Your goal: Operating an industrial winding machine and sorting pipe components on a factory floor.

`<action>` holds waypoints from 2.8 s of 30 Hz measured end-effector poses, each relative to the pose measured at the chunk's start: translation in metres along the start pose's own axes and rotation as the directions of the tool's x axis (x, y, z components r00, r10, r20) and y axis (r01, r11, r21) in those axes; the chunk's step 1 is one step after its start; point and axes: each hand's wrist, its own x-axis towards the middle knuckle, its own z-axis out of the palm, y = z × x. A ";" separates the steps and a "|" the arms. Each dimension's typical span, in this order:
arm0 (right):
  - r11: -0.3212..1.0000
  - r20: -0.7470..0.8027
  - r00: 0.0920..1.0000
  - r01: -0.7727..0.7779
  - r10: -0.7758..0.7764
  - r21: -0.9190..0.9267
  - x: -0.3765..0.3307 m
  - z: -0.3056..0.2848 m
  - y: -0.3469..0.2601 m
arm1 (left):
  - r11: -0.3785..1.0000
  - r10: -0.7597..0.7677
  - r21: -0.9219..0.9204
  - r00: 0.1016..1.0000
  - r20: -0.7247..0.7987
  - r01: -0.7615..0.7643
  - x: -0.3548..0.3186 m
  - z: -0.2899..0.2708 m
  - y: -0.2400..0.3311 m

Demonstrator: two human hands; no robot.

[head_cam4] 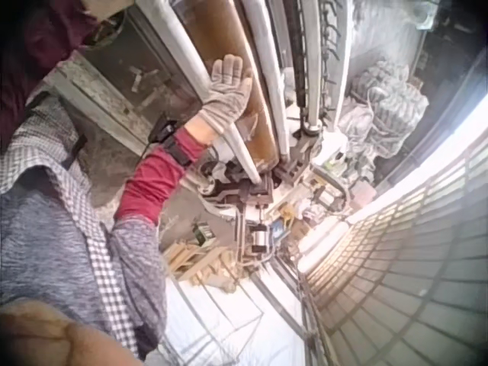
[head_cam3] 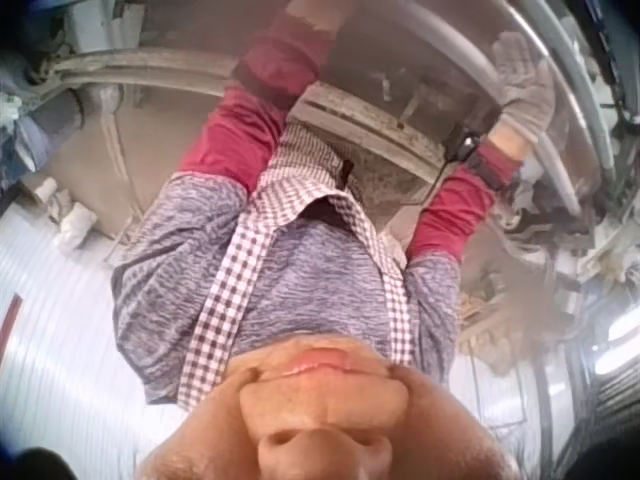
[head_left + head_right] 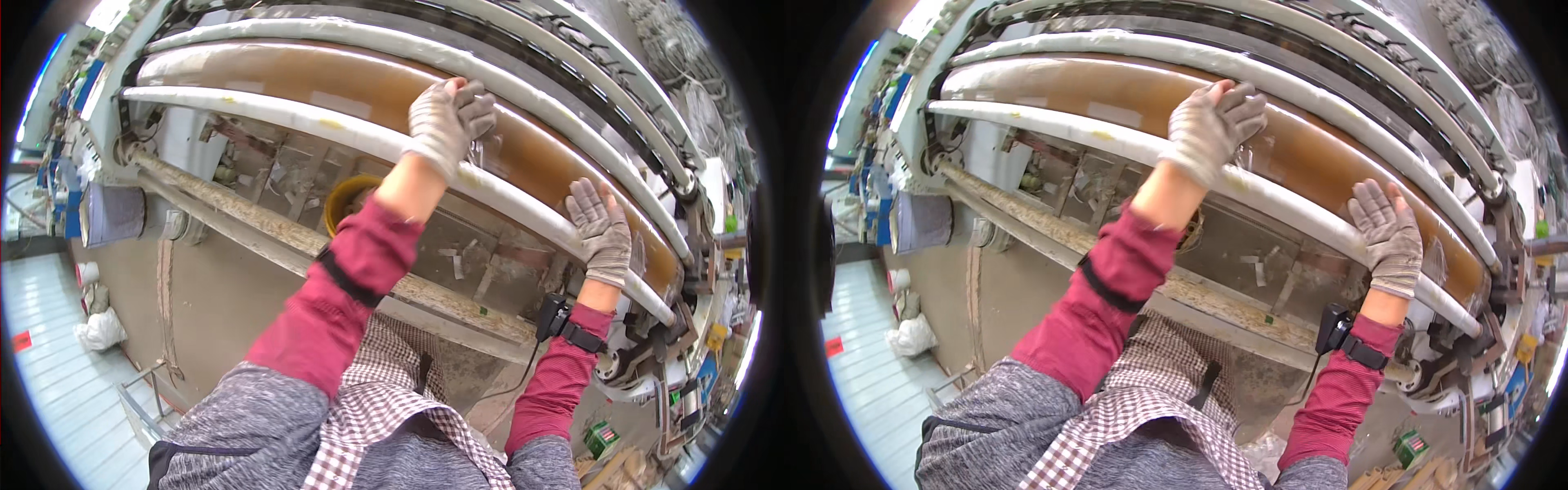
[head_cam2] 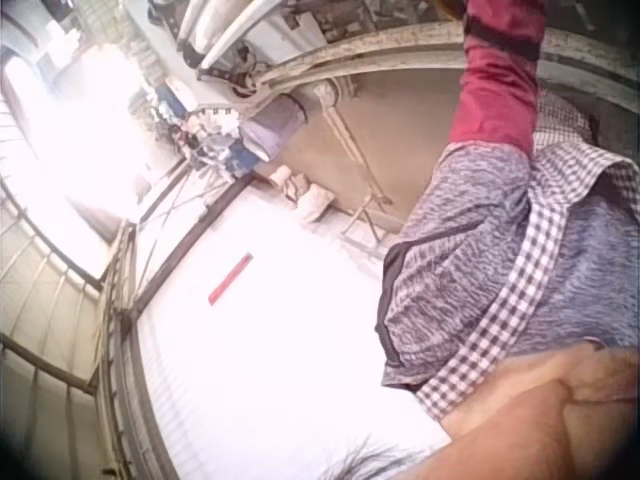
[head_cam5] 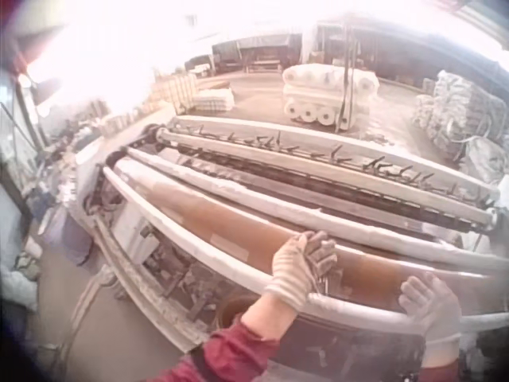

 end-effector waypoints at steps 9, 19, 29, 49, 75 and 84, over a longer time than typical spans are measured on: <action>0.681 0.200 0.979 0.132 0.023 -0.721 -0.097 0.107 0.165 | 0.629 -0.322 0.757 0.827 0.460 -0.176 -0.101 -0.111 0.100; 0.991 0.222 0.969 -0.120 0.105 0.055 0.024 0.168 0.413 | 0.663 0.020 0.743 0.991 -0.132 0.085 -0.038 -0.327 0.291; 0.990 0.047 0.993 -0.109 0.105 0.090 -0.026 0.294 0.287 | 0.971 0.046 0.224 0.982 0.183 -0.087 -0.071 -0.213 0.343; 0.941 -0.008 0.973 -0.223 0.229 -0.254 0.038 0.446 0.610 | 0.940 0.285 0.286 0.885 -0.367 -0.184 -0.050 -0.425 0.571; 0.990 -0.032 0.996 -0.076 0.080 0.123 0.009 0.518 0.669 | 0.707 -0.231 0.690 0.973 0.021 0.153 -0.076 -0.456 0.710; 1.000 -0.018 1.000 -0.013 0.013 0.012 0.022 0.597 0.544 | 0.977 -0.062 0.204 0.998 0.031 0.055 0.011 -0.348 0.715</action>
